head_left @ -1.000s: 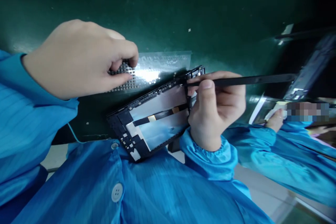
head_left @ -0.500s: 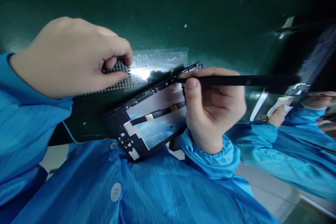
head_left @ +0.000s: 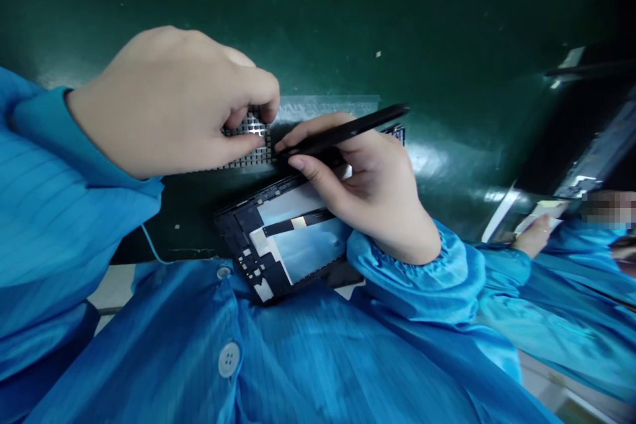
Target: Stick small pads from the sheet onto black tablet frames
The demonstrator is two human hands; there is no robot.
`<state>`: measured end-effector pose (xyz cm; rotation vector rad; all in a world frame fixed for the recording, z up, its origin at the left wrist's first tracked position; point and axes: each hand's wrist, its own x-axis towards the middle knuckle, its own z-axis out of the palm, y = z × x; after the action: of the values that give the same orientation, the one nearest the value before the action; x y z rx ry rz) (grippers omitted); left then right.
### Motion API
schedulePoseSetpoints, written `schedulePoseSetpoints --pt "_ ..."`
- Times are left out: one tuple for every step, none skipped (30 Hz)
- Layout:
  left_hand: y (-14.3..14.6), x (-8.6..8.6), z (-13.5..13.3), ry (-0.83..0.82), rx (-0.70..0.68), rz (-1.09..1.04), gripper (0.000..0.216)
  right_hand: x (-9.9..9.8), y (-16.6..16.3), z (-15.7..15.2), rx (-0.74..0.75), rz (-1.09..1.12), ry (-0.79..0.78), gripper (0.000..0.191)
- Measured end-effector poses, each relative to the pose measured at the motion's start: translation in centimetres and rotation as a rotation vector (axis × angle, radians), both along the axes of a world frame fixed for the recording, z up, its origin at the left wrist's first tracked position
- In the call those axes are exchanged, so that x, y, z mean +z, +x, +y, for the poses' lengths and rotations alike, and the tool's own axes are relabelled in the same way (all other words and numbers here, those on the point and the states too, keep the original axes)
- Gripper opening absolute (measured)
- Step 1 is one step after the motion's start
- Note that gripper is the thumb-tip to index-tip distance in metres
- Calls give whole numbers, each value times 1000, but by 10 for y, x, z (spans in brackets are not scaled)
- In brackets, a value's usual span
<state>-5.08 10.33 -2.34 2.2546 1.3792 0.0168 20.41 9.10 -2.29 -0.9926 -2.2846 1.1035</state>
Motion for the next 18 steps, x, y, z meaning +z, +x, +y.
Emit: schedulePoseSetpoints --pt "0 0 0 2 3 1 59 0 1 0 -4 -8 4 14" --pt "0 -1 0 3 4 0 64 0 1 0 -10 -16 1 14" --pt "0 -1 0 5 5 -3 68 0 1 -1 -19 -21 -4 14" --pt "0 -2 0 5 2 -11 70 0 1 -1 -23 -26 -10 13" --pt "0 -2 0 1 3 -18 70 1 1 0 -21 -28 -13 12" --pt "0 -2 0 -2 0 -30 67 1 0 0 -18 -31 -17 12" --pt "0 -1 0 -4 -4 -39 63 2 -1 1 -17 -34 -25 12" --pt "0 -1 0 -4 -7 -45 61 2 -2 2 -13 -40 -34 12" --pt "0 0 0 -3 -11 -45 59 2 -3 4 -10 -36 -45 10" --pt "0 1 0 -2 -15 -42 59 2 -2 4 -16 -19 -66 8" --pt "0 1 0 2 -18 -41 58 3 -1 3 -37 13 -97 6" --pt "0 2 0 3 -20 -40 57 3 2 1 -77 58 -129 8" --pt "-1 2 0 7 -18 -40 55 3 7 -3 -142 112 -157 14" --pt "-1 1 0 12 -22 -41 52 3 13 -9 -230 170 -173 18" --pt "-2 0 0 27 -30 -43 50 4 21 -17 -333 225 -169 20" --pt "-4 -2 0 48 -33 -48 48 4 30 -27 -445 271 -141 18" --pt "-6 -4 0 70 -28 -58 47 4 39 -38 -559 312 -96 15" --pt "-8 -7 0 75 -18 -78 47 3 49 -50 -668 349 -44 11"
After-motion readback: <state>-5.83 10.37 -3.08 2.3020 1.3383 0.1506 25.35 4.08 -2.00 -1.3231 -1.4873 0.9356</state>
